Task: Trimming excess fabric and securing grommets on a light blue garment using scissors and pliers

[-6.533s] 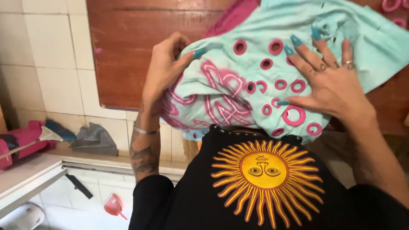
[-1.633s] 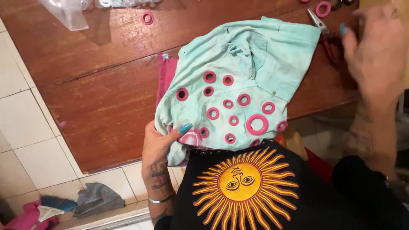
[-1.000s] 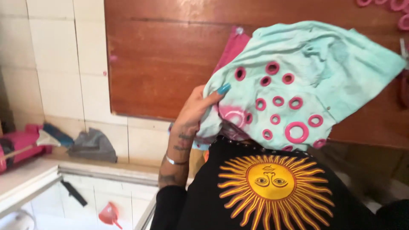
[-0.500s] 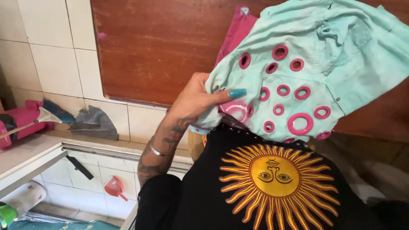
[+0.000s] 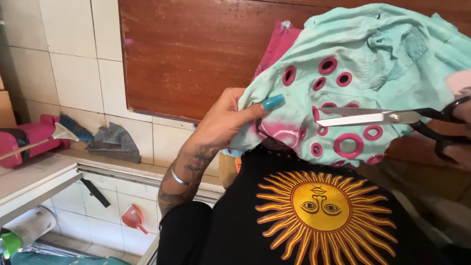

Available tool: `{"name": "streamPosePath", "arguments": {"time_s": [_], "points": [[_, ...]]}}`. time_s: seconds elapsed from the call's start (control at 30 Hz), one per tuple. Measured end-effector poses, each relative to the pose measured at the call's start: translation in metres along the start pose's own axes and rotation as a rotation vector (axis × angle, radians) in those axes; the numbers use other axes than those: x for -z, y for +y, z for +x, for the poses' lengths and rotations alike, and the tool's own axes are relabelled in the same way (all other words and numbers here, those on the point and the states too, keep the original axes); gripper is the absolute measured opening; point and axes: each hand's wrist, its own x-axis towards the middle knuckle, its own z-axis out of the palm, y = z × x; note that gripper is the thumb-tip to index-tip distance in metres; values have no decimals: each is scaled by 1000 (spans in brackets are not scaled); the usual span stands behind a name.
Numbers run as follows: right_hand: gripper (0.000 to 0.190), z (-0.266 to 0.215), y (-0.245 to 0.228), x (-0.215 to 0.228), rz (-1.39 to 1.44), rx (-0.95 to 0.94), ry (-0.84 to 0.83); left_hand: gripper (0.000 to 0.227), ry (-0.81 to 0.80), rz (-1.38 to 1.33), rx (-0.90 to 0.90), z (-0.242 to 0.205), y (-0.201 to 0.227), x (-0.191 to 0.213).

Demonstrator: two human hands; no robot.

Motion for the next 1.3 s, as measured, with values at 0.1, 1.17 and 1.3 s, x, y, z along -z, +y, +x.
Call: {"name": "streamPosePath", "arguments": {"time_s": [0.1,1.17,1.3], "points": [[53,8,-11,3,-514,-100,-95,26,7,96,-30,-7,8,-5],[33,55,-26,-5,-30,-46,151,19,-57,134,-146,-7,0,-3],[41,0,-122,90,498,-64,44,16,-118,-45,-124,-4,0,-2]]}}
